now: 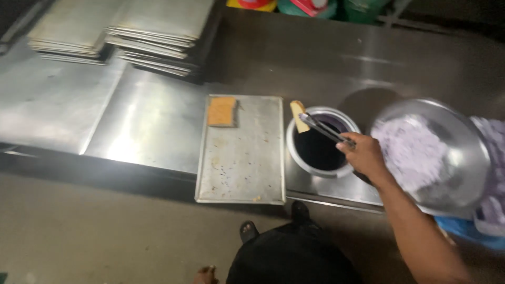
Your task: Coating bread pieces with purple syrup and shredded coconut.
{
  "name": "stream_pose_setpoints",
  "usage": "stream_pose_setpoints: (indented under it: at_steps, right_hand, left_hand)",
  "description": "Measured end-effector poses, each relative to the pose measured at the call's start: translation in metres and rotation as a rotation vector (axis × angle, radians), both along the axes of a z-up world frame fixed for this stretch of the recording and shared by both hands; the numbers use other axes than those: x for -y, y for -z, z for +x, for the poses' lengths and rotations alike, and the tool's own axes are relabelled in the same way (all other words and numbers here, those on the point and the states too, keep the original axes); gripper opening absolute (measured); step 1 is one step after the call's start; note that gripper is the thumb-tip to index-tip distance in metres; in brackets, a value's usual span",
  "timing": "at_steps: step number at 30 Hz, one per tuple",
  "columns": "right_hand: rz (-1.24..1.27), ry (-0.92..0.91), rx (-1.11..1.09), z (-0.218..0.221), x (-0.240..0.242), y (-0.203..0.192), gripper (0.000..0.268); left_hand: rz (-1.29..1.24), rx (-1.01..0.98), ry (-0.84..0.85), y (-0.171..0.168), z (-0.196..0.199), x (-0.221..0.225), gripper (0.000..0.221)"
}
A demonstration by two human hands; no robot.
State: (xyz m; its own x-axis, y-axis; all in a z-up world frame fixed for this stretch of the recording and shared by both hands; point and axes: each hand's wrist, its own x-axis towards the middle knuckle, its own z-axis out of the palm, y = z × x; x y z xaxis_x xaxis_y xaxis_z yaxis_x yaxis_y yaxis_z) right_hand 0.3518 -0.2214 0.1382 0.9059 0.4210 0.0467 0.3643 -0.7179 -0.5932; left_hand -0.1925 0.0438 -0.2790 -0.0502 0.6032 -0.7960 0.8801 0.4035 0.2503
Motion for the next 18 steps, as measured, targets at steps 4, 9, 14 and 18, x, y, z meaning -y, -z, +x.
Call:
stream_pose_setpoints:
  at_steps: [4, 9, 14, 18]
  right_hand:
    - [-0.265, 0.12, 0.04, 0.0, 0.048, 0.001, 0.039]
    - [-0.404, 0.021, 0.165, 0.007, 0.066, 0.02, 0.026]
    - [-0.494, -0.155, 0.308, 0.016, 0.059, 0.026, 0.017]
    - [-0.515, -0.211, 0.343, 0.022, 0.063, 0.037, 0.015]
  left_hand:
    - [-0.188, -0.124, -0.064, -0.032, 0.043, -0.021, 0.039]
    - [-0.155, -0.058, -0.164, -0.058, 0.054, 0.009, 0.04]
    - [-0.168, -0.104, -0.245, -0.07, 0.059, 0.059, 0.04]
    - [-0.281, -0.036, -0.255, -0.03, 0.042, 0.108, 0.038]
